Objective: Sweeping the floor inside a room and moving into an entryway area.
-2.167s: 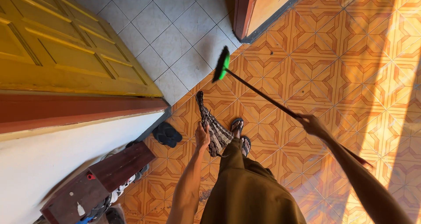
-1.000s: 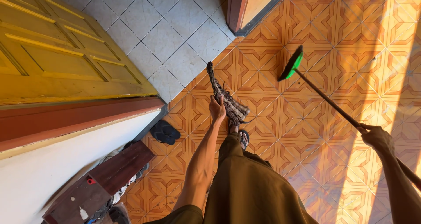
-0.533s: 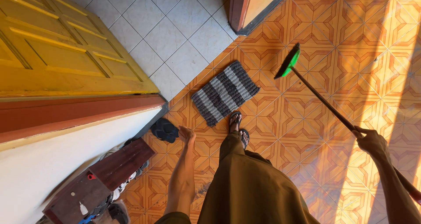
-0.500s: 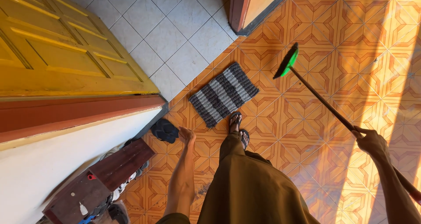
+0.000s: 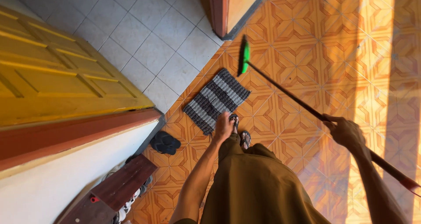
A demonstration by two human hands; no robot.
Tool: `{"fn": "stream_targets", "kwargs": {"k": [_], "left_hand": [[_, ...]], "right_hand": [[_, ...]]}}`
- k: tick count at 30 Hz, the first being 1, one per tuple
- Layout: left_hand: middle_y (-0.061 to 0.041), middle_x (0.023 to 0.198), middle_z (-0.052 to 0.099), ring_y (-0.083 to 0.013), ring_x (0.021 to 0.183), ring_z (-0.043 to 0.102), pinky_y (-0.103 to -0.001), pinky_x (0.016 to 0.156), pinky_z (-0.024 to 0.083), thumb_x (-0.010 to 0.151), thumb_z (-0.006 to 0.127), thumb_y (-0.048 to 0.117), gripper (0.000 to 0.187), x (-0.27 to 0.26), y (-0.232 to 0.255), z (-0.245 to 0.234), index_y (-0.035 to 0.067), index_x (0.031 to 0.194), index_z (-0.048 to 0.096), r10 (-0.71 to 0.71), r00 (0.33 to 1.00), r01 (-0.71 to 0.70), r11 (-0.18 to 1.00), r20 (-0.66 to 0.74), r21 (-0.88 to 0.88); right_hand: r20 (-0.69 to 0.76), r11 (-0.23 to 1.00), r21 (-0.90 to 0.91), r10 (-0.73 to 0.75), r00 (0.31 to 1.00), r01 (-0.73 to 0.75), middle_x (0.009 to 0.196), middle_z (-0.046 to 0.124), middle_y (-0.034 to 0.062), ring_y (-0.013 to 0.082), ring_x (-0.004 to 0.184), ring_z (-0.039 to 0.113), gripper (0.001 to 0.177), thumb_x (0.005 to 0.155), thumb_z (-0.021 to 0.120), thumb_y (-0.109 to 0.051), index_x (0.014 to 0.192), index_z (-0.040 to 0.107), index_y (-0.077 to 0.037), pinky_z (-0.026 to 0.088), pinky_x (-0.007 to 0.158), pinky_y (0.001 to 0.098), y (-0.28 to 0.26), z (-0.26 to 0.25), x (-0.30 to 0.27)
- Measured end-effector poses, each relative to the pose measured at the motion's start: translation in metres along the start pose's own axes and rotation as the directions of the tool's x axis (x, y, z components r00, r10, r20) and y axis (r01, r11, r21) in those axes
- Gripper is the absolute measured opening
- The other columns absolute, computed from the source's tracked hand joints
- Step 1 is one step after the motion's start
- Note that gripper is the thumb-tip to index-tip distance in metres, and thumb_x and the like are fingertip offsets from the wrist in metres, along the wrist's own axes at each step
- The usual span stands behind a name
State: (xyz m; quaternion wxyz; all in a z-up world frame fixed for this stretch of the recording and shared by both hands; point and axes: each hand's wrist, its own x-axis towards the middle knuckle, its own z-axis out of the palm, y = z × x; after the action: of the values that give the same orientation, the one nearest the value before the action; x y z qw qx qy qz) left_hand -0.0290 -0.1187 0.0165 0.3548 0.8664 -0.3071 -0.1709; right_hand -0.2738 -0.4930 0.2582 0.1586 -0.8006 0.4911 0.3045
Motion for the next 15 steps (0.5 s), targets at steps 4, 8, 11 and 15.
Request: {"fn": "stream_targets", "kwargs": {"k": [4,8,11,15], "left_hand": [[-0.022,0.124,0.060,-0.0351,0.116,0.058,-0.043,0.104,0.049,0.080,0.086,0.016,0.062,0.027,0.138,-0.008,-0.001,0.129,0.052,0.198,0.976,-0.181,0.970,0.094,-0.163],[-0.025,0.129,0.055,-0.0369,0.122,0.054,-0.048,0.109,0.045,0.068,0.087,0.018,0.080,0.031,0.231,-0.015,-0.005,0.132,0.045,0.547,0.836,-0.545,0.818,-0.042,-0.185],[-0.022,0.118,0.061,-0.0357,0.112,0.059,-0.049,0.101,0.046,0.075,0.084,0.021,0.064,0.027,0.238,0.007,-0.001,0.125,0.049,0.570,0.819,-0.555,0.814,0.058,-0.172],[-0.013,0.083,0.067,-0.0343,0.075,0.065,-0.047,0.074,0.050,0.096,0.072,0.027,0.034,0.015,0.214,0.040,0.004,0.111,0.053,0.487,0.853,-0.446,0.867,0.185,-0.224]], "right_hand": [[-0.051,0.985,0.040,-0.165,0.985,0.167,0.094,0.079,0.0107,0.0279,0.076,0.075,0.039,0.102,0.057,-0.048,0.140,0.064,-0.043,0.059,0.067,0.0444,-0.026,0.023,-0.033],[0.014,0.974,0.103,-0.206,0.978,0.204,0.088,0.081,0.0107,0.0267,0.077,0.076,0.040,0.100,0.057,-0.043,0.139,0.064,-0.040,0.058,0.071,0.0446,-0.066,0.020,-0.080],[0.009,0.942,0.143,-0.307,0.952,0.303,0.086,0.079,0.0118,0.0287,0.074,0.075,0.038,0.099,0.059,-0.040,0.137,0.065,-0.036,0.057,0.071,0.0455,-0.071,0.022,-0.091],[0.027,0.883,0.143,-0.454,0.891,0.446,0.076,0.071,0.0188,0.0360,0.071,0.070,0.041,0.100,0.059,-0.034,0.141,0.061,-0.030,0.053,0.070,0.0492,-0.101,-0.029,-0.123]]}}
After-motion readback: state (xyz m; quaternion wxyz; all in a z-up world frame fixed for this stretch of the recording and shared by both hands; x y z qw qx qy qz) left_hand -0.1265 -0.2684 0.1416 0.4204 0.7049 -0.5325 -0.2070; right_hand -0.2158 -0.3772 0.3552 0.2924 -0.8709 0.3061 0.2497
